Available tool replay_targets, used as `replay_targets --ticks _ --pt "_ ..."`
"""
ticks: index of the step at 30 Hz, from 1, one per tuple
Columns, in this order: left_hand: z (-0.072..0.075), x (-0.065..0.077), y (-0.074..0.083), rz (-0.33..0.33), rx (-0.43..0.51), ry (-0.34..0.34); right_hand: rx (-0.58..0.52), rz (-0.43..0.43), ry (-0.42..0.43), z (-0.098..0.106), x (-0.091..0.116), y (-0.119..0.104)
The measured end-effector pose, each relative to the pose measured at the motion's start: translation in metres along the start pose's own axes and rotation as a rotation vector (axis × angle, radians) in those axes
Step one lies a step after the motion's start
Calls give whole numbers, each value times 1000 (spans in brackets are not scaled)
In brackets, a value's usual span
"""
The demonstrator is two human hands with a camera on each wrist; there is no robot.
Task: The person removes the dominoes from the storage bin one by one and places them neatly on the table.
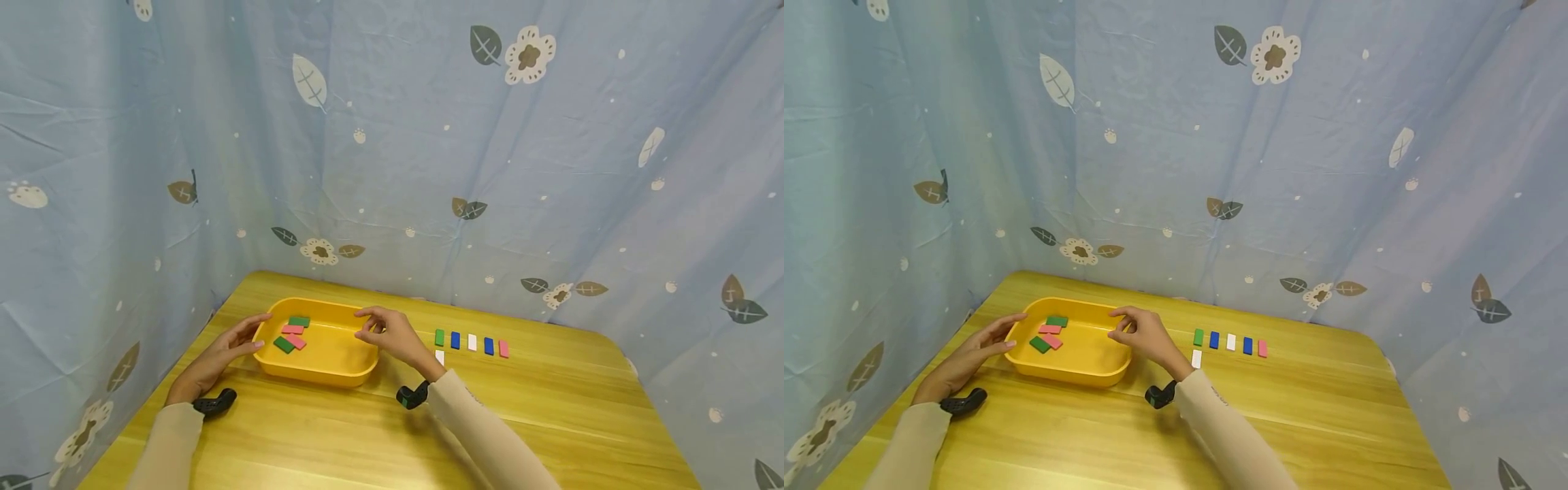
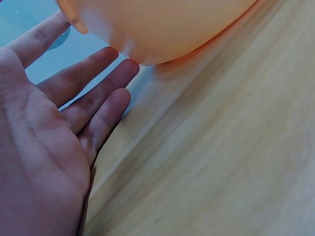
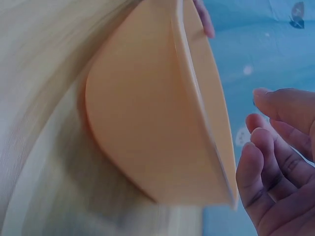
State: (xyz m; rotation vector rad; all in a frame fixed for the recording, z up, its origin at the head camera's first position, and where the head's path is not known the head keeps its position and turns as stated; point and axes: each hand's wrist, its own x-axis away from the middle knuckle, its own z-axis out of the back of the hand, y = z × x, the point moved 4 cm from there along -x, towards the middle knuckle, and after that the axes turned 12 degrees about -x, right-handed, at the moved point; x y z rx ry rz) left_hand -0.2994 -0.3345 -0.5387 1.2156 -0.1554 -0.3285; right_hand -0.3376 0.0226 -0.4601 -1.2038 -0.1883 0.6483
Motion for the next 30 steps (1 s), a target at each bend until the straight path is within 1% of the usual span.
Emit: replay_targets --ticks 6,11,15,18,21,26,30 --pt "0 0 1 -3 -5 -7 -33 -15 -20 -24 -14 -3" --pt "2 -1 3 -15 -22 10 -55 -27 -39 -40 -24 -5" --pt "2 -1 2 -17 -19 0 -61 -60 -51 -54 -29 -4" --pt "1 0 1 -25 -7 -15 -63 -85 -50 -64 -33 -3" --pt "1 1 0 -12 -1 -10 -95 -103 -47 -72 -38 -3" --pt "4 1 0 -12 -39 14 -155 -143 -42 -86 -44 -1" --pt "4 0 1 -19 -60 12 -172 -171 -26 -94 -48 2"
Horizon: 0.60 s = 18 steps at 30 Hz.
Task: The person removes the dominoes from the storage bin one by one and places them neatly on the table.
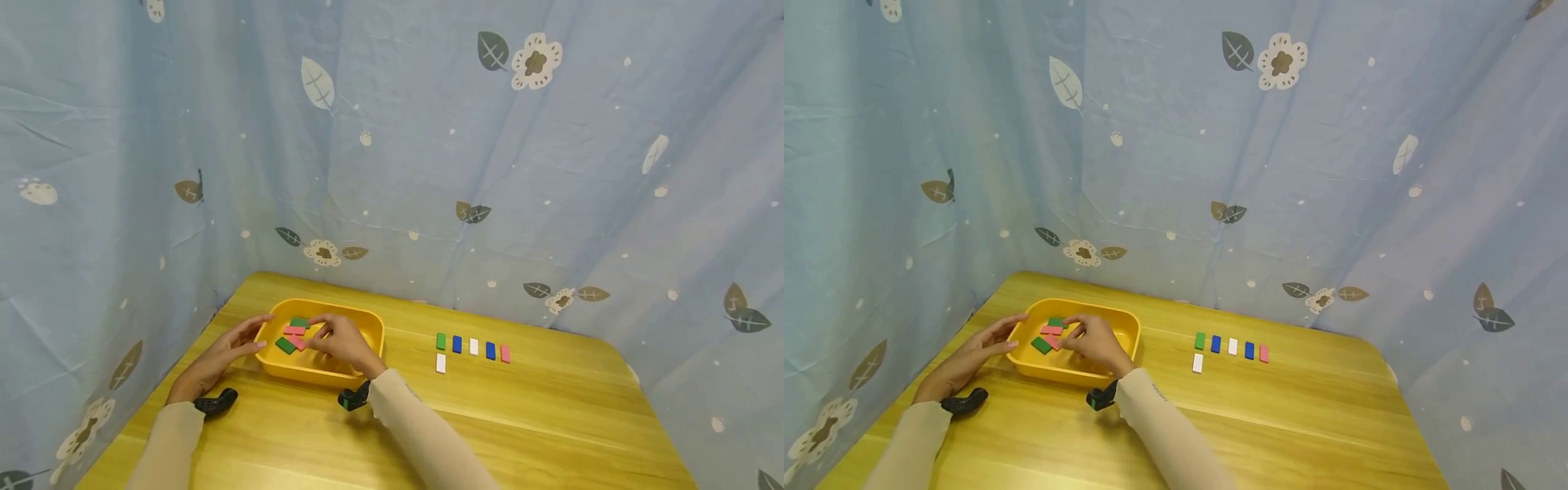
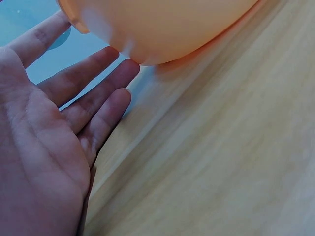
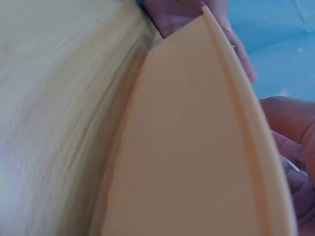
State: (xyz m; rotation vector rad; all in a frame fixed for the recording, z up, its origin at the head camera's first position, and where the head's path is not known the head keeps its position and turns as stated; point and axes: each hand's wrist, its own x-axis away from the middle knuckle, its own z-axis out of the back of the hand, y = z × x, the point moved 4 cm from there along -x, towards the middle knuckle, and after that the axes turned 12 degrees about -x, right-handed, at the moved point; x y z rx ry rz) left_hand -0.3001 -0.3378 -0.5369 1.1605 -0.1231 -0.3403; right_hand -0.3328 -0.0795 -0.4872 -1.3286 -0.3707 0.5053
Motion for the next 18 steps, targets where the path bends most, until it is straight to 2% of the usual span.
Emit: replay_targets --ticks 8,13,18 --pt "0 0 -1 9 -21 -3 -12 -56 -11 -11 -6 9" --pt "-1 0 0 22 -15 -1 33 -94 6 -14 -10 13" --pt "0 1 0 2 4 -2 85 -155 35 -14 -10 17"
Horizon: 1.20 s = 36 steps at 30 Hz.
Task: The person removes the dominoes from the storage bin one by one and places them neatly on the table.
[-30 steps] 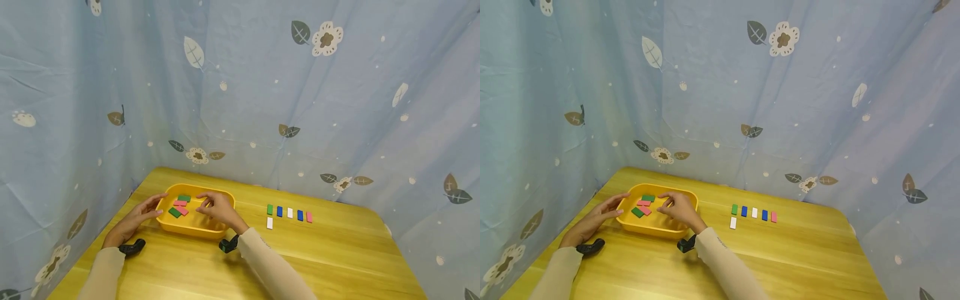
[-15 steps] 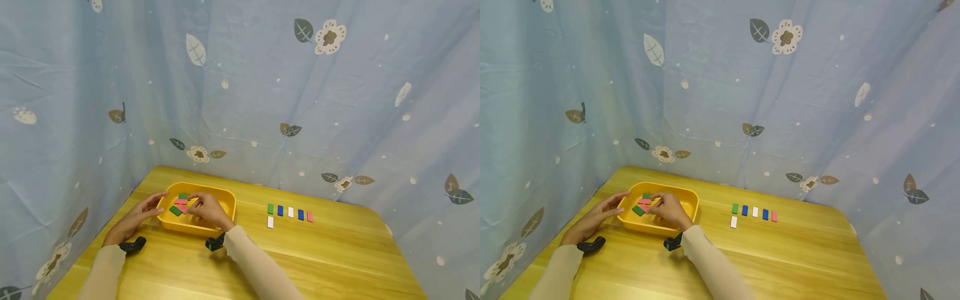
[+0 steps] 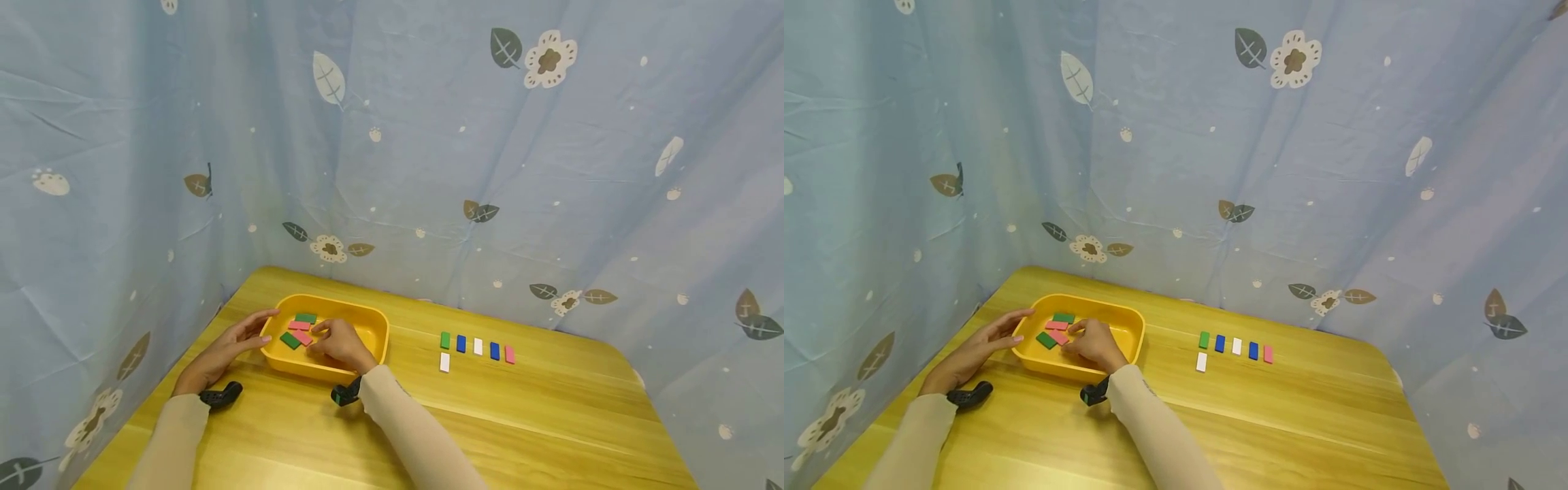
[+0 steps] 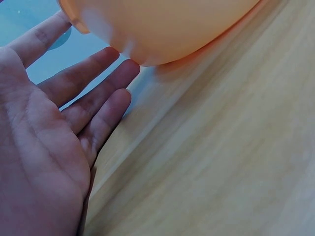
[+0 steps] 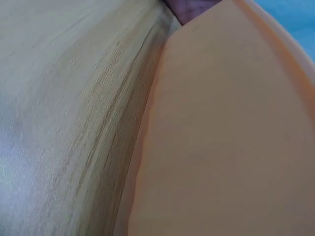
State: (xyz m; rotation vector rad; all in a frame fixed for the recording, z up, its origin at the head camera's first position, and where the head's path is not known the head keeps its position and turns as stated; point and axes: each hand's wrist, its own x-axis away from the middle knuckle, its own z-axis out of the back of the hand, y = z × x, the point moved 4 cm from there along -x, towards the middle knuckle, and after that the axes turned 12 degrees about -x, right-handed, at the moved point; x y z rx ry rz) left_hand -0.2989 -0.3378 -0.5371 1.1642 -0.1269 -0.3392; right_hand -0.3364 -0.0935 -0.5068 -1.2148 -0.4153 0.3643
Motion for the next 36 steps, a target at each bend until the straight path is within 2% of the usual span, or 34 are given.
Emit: replay_targets --ticks 3,9,18,28,36 --pt "0 0 -1 -10 18 1 15 -35 2 0 0 3" --pt "0 1 -2 -14 22 8 10 -51 -37 -3 2 3" --pt "-1 0 -1 9 5 14 -19 -79 -41 -8 -6 1" --pt "-2 -3 1 19 14 8 122 -33 -57 -7 -10 0" --pt "0 0 1 15 5 6 124 -35 -57 -12 -10 -2"
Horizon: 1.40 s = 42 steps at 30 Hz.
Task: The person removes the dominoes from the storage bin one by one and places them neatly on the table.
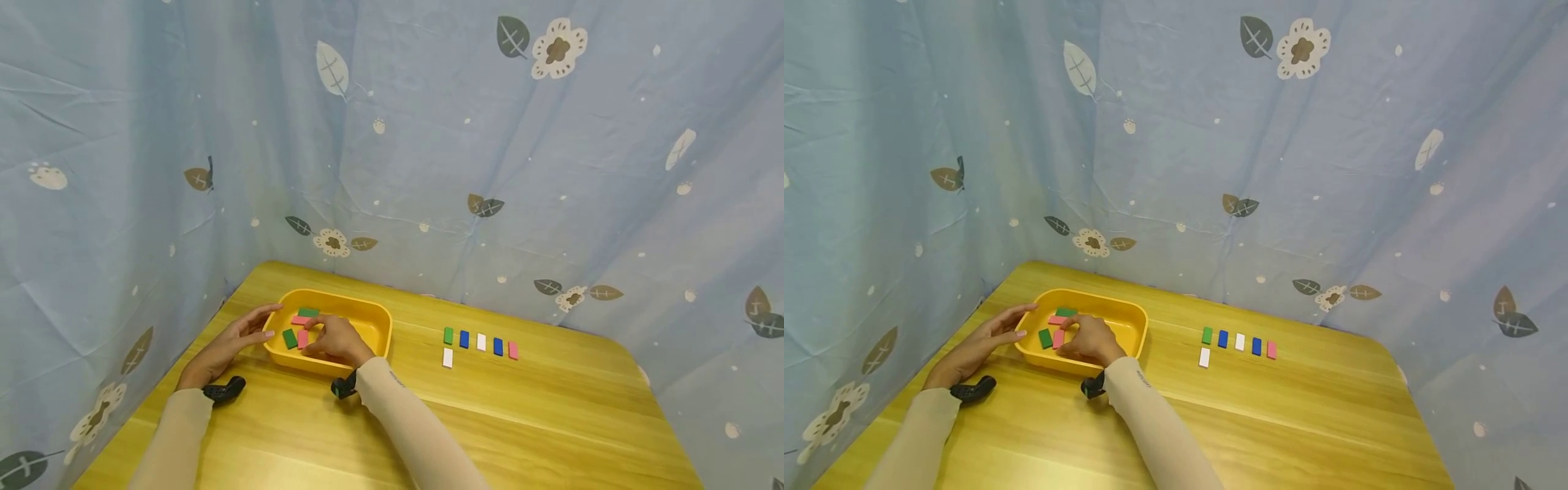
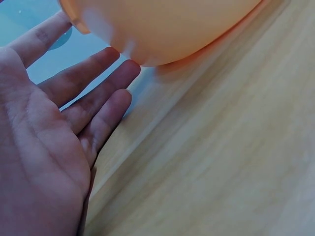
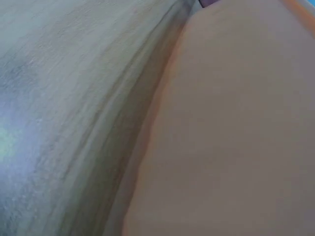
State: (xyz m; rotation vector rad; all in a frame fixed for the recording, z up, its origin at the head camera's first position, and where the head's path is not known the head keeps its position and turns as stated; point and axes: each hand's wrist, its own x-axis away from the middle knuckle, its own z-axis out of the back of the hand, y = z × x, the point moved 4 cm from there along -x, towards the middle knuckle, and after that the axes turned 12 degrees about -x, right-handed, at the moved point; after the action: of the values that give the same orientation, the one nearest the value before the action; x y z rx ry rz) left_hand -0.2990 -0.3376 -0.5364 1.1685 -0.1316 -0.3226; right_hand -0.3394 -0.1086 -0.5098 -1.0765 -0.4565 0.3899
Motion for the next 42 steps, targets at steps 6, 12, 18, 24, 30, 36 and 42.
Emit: replay_targets --ticks 6,12,18,24,30,36,42 --pt "0 -1 0 -13 17 3 79 21 18 1 -1 -2" --pt "0 0 1 -19 8 1 42 69 -8 6 1 -1" --pt "0 1 0 -4 -6 1 10 90 -6 19 7 -1" --pt "0 2 2 -36 -24 -6 -21 89 9 35 14 -1" --pt "-2 3 2 -28 -22 -3 39 160 25 51 24 -8" --pt "-3 4 1 -40 -16 -7 118 207 30 67 37 -10" --pt "-1 3 3 -42 -29 -6 54 211 24 81 46 -7"
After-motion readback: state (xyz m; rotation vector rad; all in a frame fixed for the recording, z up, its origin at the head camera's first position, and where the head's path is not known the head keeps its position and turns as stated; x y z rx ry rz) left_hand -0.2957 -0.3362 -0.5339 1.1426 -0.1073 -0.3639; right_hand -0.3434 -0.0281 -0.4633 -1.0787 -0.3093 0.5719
